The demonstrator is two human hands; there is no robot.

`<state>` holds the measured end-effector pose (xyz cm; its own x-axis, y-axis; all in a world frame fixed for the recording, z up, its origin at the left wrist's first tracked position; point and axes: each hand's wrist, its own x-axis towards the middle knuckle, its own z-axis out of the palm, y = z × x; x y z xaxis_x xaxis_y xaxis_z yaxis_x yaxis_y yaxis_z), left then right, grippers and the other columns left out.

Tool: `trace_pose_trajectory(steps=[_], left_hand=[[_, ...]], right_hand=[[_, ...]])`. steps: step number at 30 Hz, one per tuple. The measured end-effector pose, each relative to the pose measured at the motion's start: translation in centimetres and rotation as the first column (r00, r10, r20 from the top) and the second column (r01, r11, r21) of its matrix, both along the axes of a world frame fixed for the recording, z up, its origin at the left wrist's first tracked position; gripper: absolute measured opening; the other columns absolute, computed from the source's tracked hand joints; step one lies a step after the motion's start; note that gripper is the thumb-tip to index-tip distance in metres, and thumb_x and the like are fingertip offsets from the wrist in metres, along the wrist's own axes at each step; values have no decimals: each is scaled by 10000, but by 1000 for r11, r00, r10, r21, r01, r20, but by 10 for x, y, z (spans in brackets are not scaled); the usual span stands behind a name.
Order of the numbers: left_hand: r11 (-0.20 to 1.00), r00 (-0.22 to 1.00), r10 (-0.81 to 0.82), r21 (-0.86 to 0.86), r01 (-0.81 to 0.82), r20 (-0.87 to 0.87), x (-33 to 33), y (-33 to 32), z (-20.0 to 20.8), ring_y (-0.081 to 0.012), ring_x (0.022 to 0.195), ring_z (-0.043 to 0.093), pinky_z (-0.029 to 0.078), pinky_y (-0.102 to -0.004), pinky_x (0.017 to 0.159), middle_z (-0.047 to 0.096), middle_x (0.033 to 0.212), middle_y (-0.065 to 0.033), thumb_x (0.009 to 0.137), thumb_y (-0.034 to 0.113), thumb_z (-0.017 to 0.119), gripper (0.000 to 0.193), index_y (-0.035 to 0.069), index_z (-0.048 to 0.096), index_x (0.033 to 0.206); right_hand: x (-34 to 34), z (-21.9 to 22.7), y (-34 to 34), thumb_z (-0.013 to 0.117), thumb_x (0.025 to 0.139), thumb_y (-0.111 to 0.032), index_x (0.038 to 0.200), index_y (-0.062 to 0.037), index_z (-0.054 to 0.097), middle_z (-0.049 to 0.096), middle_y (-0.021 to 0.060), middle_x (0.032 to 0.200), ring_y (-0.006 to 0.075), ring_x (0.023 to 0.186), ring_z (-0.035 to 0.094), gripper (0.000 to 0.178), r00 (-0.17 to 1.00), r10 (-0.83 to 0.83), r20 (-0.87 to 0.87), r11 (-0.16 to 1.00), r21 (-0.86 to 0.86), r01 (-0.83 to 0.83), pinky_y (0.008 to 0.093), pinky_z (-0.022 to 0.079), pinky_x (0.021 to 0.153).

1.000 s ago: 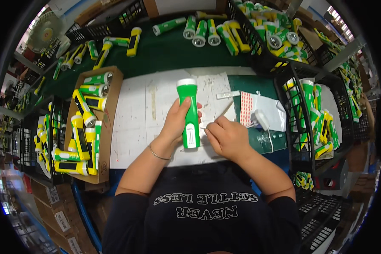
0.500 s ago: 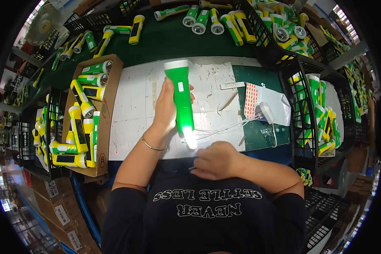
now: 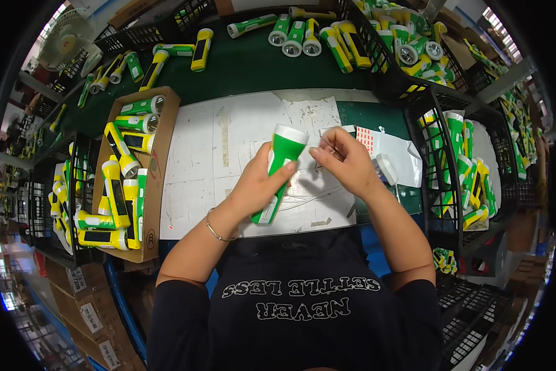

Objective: Assemble and label portable flashlights on a production line.

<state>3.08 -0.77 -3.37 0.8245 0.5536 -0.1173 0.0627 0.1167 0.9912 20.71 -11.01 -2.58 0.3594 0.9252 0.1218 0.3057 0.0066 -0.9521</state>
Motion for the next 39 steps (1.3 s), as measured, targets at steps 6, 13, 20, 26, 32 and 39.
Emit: trace_pose_trajectory(steps=[6, 13, 20, 26, 32, 39], left_hand=[[627, 972, -51, 751, 209, -228, -19, -1, 20, -349, 910, 589, 484, -376, 758, 584, 1019, -193, 769, 207, 650, 477, 18, 453, 1161], [691, 824, -110, 553, 466, -556, -69, 27, 37, -334, 843, 598, 476, -378, 752, 621, 897, -177, 711, 230, 675, 391, 12, 559, 1014], [843, 851, -255, 324, 428, -460, -49, 18, 38, -292, 851, 609, 466, -348, 754, 616, 915, -183, 740, 279, 683, 546, -8, 473, 1153], [952, 948, -112, 242, 188, -299, -41, 18, -5, -283, 906, 595, 463, -338, 787, 584, 1008, -203, 738, 242, 689, 600, -5, 412, 1209], [946, 961, 81, 323, 9, -263, -40, 16, -12, -305, 993, 569, 448, -345, 852, 558, 1081, -214, 729, 217, 701, 654, 7, 373, 1253], [892, 962, 132, 451, -10, -239, -27, 6, -8, -317, 1018, 564, 444, -361, 866, 547, 1105, -219, 728, 198, 702, 661, 6, 365, 1263]], right_hand=[[7, 30, 1, 754, 689, -335, 1217, -141, 493, 523, 0, 710, 93, 659, 500, 621, 935, 353, 33, 896, -300, -328, 236, 411, 598], [11, 18, -8, 786, 664, -208, 1196, -150, 508, 470, -56, 764, 24, 568, 312, 603, 939, 302, -162, 934, -145, -326, 172, 263, 505], [-30, 9, 9, 756, 665, -93, 1241, -100, 452, 517, -64, 782, -16, 555, 291, 651, 865, 288, -411, 930, -96, -355, 141, 230, 501], [-59, -54, 9, 672, 736, -345, 1040, -103, 582, 588, 77, 876, 279, 770, 611, 399, 783, 246, 572, 942, -331, -54, 370, 499, 634], [-59, -51, 12, 607, 801, -287, 932, -109, 632, 609, 90, 859, 278, 755, 611, 222, 847, 202, 492, 962, -261, -78, 369, 493, 625], [-33, -19, 7, 604, 866, -207, 853, -2, 634, 589, -14, 666, 16, 601, 468, 209, 987, 152, -57, 959, -232, -162, 192, 382, 540]])
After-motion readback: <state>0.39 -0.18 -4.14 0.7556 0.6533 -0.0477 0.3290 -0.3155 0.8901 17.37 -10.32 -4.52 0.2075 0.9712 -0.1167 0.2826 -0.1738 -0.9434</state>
